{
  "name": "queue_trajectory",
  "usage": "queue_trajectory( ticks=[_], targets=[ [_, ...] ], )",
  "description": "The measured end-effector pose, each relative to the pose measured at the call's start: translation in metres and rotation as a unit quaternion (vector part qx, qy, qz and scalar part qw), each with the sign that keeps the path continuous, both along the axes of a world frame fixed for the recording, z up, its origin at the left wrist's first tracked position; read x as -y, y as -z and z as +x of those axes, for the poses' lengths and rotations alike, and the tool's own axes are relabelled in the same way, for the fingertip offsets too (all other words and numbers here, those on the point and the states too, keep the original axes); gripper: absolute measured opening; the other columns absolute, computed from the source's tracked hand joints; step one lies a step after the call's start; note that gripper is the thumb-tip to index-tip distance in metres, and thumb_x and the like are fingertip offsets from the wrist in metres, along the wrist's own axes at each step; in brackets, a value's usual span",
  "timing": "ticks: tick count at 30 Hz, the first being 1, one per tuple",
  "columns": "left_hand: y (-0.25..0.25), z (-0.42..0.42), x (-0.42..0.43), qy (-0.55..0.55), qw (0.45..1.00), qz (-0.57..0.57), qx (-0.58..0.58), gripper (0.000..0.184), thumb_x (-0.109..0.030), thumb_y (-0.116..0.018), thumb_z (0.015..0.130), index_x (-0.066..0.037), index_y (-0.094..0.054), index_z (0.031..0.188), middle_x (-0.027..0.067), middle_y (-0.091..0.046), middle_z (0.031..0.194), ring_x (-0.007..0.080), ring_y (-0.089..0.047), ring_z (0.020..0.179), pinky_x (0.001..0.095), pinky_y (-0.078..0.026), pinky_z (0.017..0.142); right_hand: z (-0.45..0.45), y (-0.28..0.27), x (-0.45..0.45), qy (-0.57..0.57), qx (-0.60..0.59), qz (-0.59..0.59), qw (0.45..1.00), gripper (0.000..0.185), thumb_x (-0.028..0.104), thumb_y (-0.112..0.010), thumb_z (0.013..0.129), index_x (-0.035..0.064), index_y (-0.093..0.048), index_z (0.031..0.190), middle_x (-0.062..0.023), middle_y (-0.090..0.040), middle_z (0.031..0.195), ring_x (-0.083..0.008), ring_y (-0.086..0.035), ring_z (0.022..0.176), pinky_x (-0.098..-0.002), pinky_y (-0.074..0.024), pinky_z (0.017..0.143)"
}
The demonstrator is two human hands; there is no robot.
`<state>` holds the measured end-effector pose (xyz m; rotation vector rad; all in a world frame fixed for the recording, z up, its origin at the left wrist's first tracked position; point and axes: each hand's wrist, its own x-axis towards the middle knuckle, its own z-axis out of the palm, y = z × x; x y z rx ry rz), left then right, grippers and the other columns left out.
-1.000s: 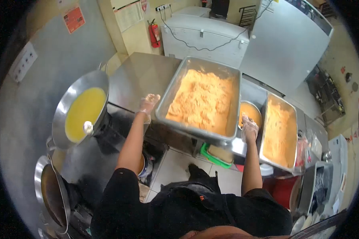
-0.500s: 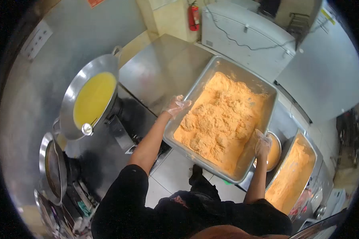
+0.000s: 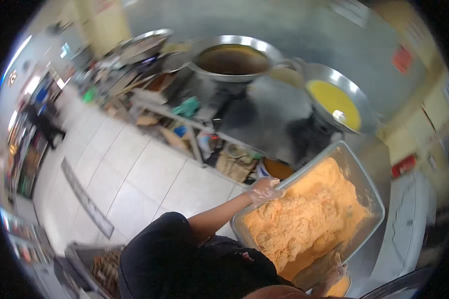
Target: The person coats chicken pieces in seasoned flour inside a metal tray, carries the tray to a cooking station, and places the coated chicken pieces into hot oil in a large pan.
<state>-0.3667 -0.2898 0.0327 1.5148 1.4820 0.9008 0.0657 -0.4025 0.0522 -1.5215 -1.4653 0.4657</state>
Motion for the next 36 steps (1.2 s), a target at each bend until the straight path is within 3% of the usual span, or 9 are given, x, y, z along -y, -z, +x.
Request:
queue_trajectory(
  ticks=[1,10,18,20,23,26,30,33,36],
  targets=[
    [-0.018,-0.023,0.056,-0.036,0.999,0.002,0.004,0.075,-0.054,-0.064,0.073,0.005,-0.056,0.117,0.0229,-0.063,0.105,0.0304,-0.062,0.095,0.0381,-0.048,0.081,-0.027,-0.014,0.028,0.012,-0.231,-0.052,0.972,0.029,0.017,-0.062,0.085,-0.0060,-0.060,0.104,-0.0099,-0.064,0.091,-0.0162,-0.061,0.081,-0.0289,-0.0478,0.076],
    [-0.173,-0.072,0.238,-0.152,0.978,-0.060,0.129,0.055,-0.042,-0.065,0.078,0.002,-0.061,0.109,0.0147,-0.067,0.092,0.0192,-0.061,0.082,0.0343,-0.048,0.070,-0.094,-0.206,0.088,-0.043,-0.074,-0.108,0.991,0.030,0.019,-0.064,0.083,-0.0043,-0.060,0.101,-0.0086,-0.064,0.090,-0.0161,-0.060,0.077,-0.0285,-0.0476,0.074],
    [-0.086,-0.251,0.361,-0.366,0.926,-0.075,0.057,0.073,-0.055,-0.065,0.076,0.008,-0.057,0.113,0.0207,-0.066,0.087,0.0251,-0.063,0.080,0.0362,-0.048,0.075,-0.322,-0.109,0.005,-0.210,-0.121,-0.218,0.945,0.034,0.023,-0.072,0.076,-0.0024,-0.061,0.096,-0.0090,-0.065,0.089,-0.0167,-0.059,0.074,-0.0286,-0.0461,0.067],
    [-0.019,-0.303,0.386,-0.488,0.870,-0.030,-0.058,0.071,-0.056,-0.065,0.075,0.006,-0.059,0.110,0.0205,-0.066,0.086,0.0257,-0.063,0.079,0.0369,-0.048,0.073,-0.389,-0.080,0.000,-0.241,0.063,-0.161,0.955,0.030,0.020,-0.071,0.075,-0.0014,-0.063,0.094,-0.0105,-0.065,0.086,-0.0171,-0.059,0.074,-0.0306,-0.0462,0.064],
    [-0.058,-0.363,0.420,-0.529,0.837,-0.136,-0.033,0.071,-0.055,-0.066,0.075,0.006,-0.058,0.112,0.0224,-0.065,0.091,0.0268,-0.063,0.078,0.0369,-0.049,0.072,-0.473,0.040,-0.065,-0.303,0.179,-0.041,0.935,0.025,0.014,-0.067,0.076,0.0010,-0.059,0.096,-0.0042,-0.058,0.071,-0.0137,-0.053,0.052,-0.0287,-0.0411,0.047],
    [-0.085,-0.437,0.455,-0.540,0.808,-0.228,0.063,0.075,-0.054,-0.067,0.073,0.008,-0.057,0.113,0.0253,-0.062,0.104,0.0285,-0.061,0.098,0.0371,-0.047,0.084,-0.604,0.000,-0.027,-0.409,-0.021,-0.214,0.887,0.028,0.014,-0.068,0.075,0.0012,-0.060,0.098,-0.0042,-0.058,0.066,-0.0134,-0.052,0.051,-0.0289,-0.0409,0.046],
    [-0.076,-0.483,0.486,-0.648,0.757,-0.083,-0.015,0.067,-0.056,-0.066,0.073,0.007,-0.060,0.097,0.0159,-0.061,0.077,0.0216,-0.057,0.071,0.0373,-0.047,0.066,-0.729,-0.072,0.005,-0.425,0.037,-0.290,0.857,0.034,0.021,-0.071,0.071,-0.0020,-0.063,0.095,-0.0096,-0.066,0.083,-0.0161,-0.060,0.063,-0.0315,-0.0468,0.057],
    [-0.079,-0.517,0.502,-0.642,0.750,-0.159,-0.018,0.061,-0.055,-0.062,0.076,0.001,-0.061,0.102,0.0224,-0.063,0.091,0.0252,-0.061,0.084,0.0374,-0.048,0.073,-0.782,-0.075,0.007,-0.433,-0.014,-0.327,0.840,0.039,0.026,-0.071,0.071,-0.0024,-0.063,0.097,-0.0087,-0.065,0.081,-0.0152,-0.060,0.067,-0.0312,-0.0479,0.060],
    [0.028,-0.619,0.516,-0.572,0.784,-0.155,-0.183,0.043,-0.046,-0.061,0.080,-0.004,-0.060,0.089,0.0174,-0.064,0.087,0.0210,-0.062,0.078,0.0354,-0.049,0.067,-0.864,-0.071,0.024,-0.433,0.095,-0.279,0.852,0.045,0.031,-0.071,0.071,-0.0014,-0.062,0.101,-0.0084,-0.064,0.080,-0.0163,-0.060,0.070,-0.0316,-0.0485,0.063]
  ],
)
